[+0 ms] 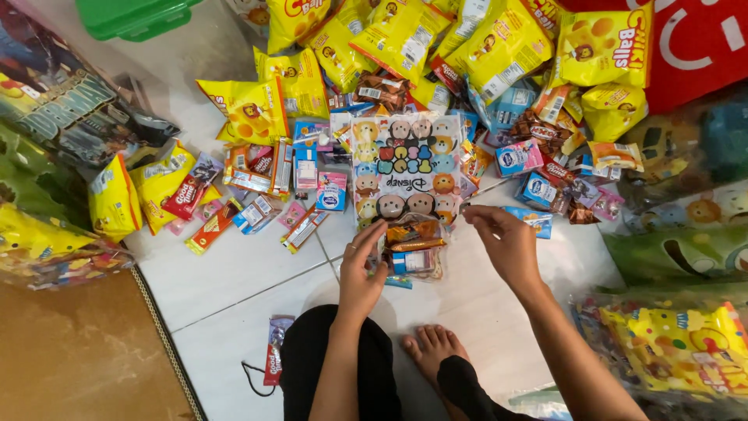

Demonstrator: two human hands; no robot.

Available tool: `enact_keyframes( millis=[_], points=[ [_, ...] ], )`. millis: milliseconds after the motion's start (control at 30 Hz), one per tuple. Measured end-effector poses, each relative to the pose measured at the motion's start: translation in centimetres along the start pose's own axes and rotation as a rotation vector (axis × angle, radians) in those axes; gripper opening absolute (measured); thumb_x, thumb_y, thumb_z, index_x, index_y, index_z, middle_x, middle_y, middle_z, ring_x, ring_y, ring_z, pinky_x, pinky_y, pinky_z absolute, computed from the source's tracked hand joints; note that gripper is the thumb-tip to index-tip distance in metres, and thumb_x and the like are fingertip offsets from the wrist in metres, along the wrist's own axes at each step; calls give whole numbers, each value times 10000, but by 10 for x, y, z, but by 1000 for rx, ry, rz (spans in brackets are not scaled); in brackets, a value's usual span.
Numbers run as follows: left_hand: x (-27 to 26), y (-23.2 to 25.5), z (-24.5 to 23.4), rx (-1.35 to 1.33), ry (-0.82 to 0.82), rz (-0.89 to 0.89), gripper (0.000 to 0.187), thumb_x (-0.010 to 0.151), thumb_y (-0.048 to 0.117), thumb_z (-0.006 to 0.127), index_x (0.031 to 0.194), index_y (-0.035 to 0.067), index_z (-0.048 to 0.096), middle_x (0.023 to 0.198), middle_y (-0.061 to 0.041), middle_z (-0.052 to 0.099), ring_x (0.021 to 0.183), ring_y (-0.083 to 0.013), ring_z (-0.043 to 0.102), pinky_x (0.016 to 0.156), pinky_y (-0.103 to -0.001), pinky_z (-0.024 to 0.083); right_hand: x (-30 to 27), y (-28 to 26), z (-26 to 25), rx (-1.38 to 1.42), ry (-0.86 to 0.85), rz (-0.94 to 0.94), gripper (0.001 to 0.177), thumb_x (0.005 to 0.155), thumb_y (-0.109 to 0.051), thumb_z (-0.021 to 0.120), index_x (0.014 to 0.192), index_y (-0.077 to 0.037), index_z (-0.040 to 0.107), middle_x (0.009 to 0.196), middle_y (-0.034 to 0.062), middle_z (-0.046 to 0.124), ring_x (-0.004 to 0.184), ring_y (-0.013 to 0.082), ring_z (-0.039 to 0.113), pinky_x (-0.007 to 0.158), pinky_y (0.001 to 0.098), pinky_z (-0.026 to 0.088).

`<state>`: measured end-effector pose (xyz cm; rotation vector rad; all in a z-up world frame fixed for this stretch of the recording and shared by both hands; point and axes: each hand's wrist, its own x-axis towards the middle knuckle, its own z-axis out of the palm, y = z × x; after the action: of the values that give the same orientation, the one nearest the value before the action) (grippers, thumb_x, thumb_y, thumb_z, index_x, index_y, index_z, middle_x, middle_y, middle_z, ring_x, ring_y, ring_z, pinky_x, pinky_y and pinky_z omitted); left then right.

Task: Packing various snack packets and stickers into clear plastic gift bags

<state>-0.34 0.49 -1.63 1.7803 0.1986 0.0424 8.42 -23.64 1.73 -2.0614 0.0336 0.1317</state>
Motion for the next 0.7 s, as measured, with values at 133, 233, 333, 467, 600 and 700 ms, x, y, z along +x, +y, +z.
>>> enact_keyframes(
  millis=[133,233,333,467,600,700],
  points=[
    [0,-1,0,-16,2,10,720,776,-104,561,1445,161,592,1482,-38,554,950,-155,495,696,-271,425,6,18,-6,-20,14,43,203,964,4,668,1109,-78,785,1006,119,779,1018,263,741,915,355,600],
    [2,2,-1,-11,6,13,726,765,-111,578,1438,161,595,1472,-43,561,964,-174,505,697,-275,421,5,25,-8,-34,12,65,188,959,-20,686,1112,-76,780,1014,133,777,1026,273,738,926,372,592],
    [2,-2,2,2,21,27,731,760,-106,579,1438,169,600,1472,-31,565,948,-159,504,690,-265,422,1,35,-6,-31,-12,85,196,946,-21,697,1112,-78,785,1024,157,777,1047,304,731,947,395,581],
    [2,-11,4,4,34,55,728,759,-87,586,1431,189,612,1474,-13,569,1006,-176,536,738,-268,435,-6,40,-4,-68,-43,108,175,945,-38,720,1090,-96,799,1051,125,784,1055,293,730,953,398,573],
    [0,2,0,-8,38,78,736,758,-94,580,1435,192,617,1460,-11,583,1084,-205,568,846,-301,439,-12,40,-5,-99,-61,122,165,954,-37,718,1090,-90,795,1080,114,784,1077,294,723,953,405,567],
    [-1,-1,3,-34,52,66,734,764,-98,564,1430,203,628,1453,-3,590,1018,-175,567,807,-282,451,-15,34,-9,-111,-78,121,176,966,-31,708,1113,-79,791,1090,118,779,1089,293,717,960,405,566]
  ],
)
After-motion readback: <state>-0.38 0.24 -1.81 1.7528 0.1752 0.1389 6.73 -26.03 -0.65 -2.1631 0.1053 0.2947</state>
